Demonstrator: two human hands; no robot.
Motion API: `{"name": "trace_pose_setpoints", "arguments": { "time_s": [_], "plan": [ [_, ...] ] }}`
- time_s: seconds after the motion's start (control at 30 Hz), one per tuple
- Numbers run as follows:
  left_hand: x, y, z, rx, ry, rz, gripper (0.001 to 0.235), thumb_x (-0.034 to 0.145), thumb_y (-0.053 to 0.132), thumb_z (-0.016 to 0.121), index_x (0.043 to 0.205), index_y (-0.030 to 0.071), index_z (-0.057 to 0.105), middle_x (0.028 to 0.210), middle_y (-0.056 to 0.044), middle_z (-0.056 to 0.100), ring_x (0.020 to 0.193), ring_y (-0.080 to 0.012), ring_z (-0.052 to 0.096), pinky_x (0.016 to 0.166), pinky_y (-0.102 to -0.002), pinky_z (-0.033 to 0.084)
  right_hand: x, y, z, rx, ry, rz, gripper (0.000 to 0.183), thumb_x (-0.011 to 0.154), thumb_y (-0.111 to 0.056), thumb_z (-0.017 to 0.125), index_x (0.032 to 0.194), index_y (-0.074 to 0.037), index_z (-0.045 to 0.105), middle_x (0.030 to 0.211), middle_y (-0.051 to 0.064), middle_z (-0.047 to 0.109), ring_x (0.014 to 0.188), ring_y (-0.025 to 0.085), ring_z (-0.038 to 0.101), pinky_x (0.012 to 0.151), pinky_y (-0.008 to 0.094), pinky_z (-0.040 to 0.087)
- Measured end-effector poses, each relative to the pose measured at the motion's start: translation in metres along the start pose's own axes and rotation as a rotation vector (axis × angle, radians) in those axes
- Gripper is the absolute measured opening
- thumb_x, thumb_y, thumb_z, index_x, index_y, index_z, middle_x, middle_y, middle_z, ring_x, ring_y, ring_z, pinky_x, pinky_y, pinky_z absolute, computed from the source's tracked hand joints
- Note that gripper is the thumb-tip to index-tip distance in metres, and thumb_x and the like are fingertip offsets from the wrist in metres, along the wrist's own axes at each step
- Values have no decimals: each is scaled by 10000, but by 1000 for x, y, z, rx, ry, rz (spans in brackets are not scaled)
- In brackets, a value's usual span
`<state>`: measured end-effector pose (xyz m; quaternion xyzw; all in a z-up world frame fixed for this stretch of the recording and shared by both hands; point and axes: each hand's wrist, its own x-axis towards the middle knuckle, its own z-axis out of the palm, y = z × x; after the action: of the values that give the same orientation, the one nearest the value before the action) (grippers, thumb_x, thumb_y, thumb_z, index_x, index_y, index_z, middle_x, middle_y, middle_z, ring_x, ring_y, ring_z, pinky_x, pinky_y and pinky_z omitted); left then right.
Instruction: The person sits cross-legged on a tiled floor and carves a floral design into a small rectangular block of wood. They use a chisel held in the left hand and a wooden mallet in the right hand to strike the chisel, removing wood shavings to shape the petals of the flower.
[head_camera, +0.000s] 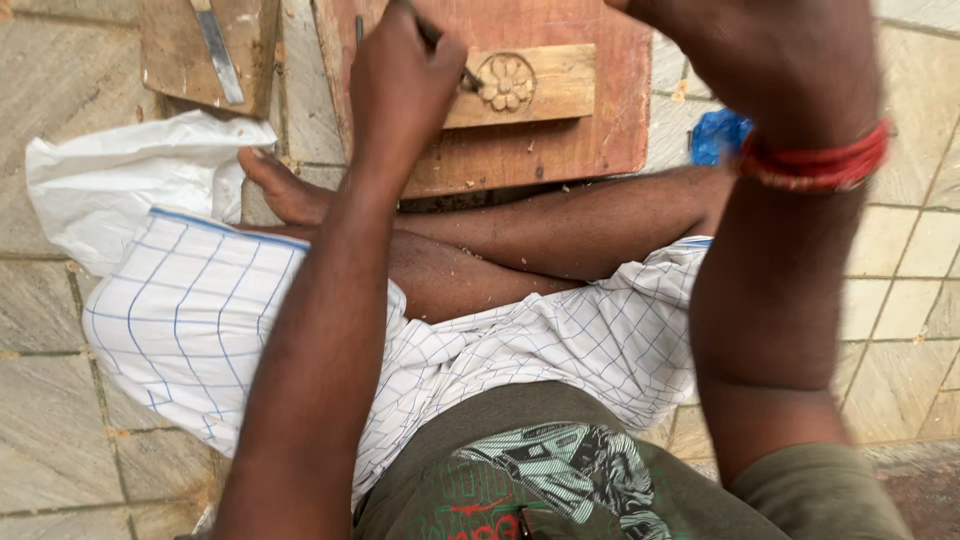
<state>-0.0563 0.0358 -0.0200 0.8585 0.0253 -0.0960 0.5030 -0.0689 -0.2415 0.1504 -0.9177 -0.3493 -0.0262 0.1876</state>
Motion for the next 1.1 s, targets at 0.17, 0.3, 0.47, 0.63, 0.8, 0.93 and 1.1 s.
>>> {"name": "trace_pose_setpoints", "arguments": {
  "time_s": [0.17, 0.3, 0.47, 0.63, 0.8, 0.93, 1.1],
  "plan": [
    [-43, 7, -14, -395, -139, -102, 207, 1011, 141, 613, 1170, 8, 610, 867, -37, 744, 709, -125, 788, 601, -247, 670, -49, -16, 32, 1013, 400, 589, 369, 1027, -81, 836, 1337, 23, 665, 1087, 30, 707, 779, 89, 613, 643, 233, 490],
    [-54, 11, -5, -141, -76, -37, 212, 1007, 140, 634, 1183, 22, 627, 860, -86, 788, 766, -133, 807, 623, -289, 615, -87, -6, 66, 1124, 597, 814, 527, 972, -58, 836, 1446, 45, 629, 1047, 57, 724, 733, 65, 607, 573, 190, 450],
    [-37, 11, 31, -91, 260, 299, 208, 1032, 120, 649, 1222, 37, 627, 951, -80, 783, 830, -146, 794, 659, -267, 670, -104, 18, 84, 1216, 759, 931, 562, 966, -54, 821, 1462, 59, 585, 982, 73, 733, 715, 60, 653, 511, 170, 450],
    [-32, 6, 42, -125, 194, 228, 129, 1005, 125, 691, 1108, 52, 665, 897, -77, 788, 804, -146, 806, 673, -292, 671, -91, 27, 93, 1163, 785, 921, 540, 966, -76, 829, 1444, 55, 614, 893, 39, 722, 640, 39, 616, 471, 161, 414],
    [-34, 4, 43, -200, 227, 211, 119, 991, 99, 664, 1099, 51, 645, 867, -78, 779, 788, -132, 806, 674, -271, 676, -82, 27, 102, 1157, 758, 875, 517, 985, -76, 838, 1446, 32, 630, 848, 15, 693, 653, 44, 623, 482, 171, 423],
    [-30, 3, 46, -165, 224, 239, 81, 987, 81, 672, 1057, 57, 639, 852, -92, 766, 756, -142, 788, 637, -271, 666, -82, 26, 103, 1113, 728, 901, 507, 973, -77, 836, 1431, 21, 640, 816, 4, 693, 607, 35, 592, 468, 164, 406],
    [-30, -1, 50, -177, 173, 236, 37, 985, 72, 660, 953, 73, 640, 889, -94, 771, 793, -117, 806, 668, -247, 692, -78, 28, 108, 1084, 703, 923, 508, 970, -71, 840, 1424, 40, 642, 839, 7, 704, 667, 44, 641, 484, 174, 440]
  ]
}}
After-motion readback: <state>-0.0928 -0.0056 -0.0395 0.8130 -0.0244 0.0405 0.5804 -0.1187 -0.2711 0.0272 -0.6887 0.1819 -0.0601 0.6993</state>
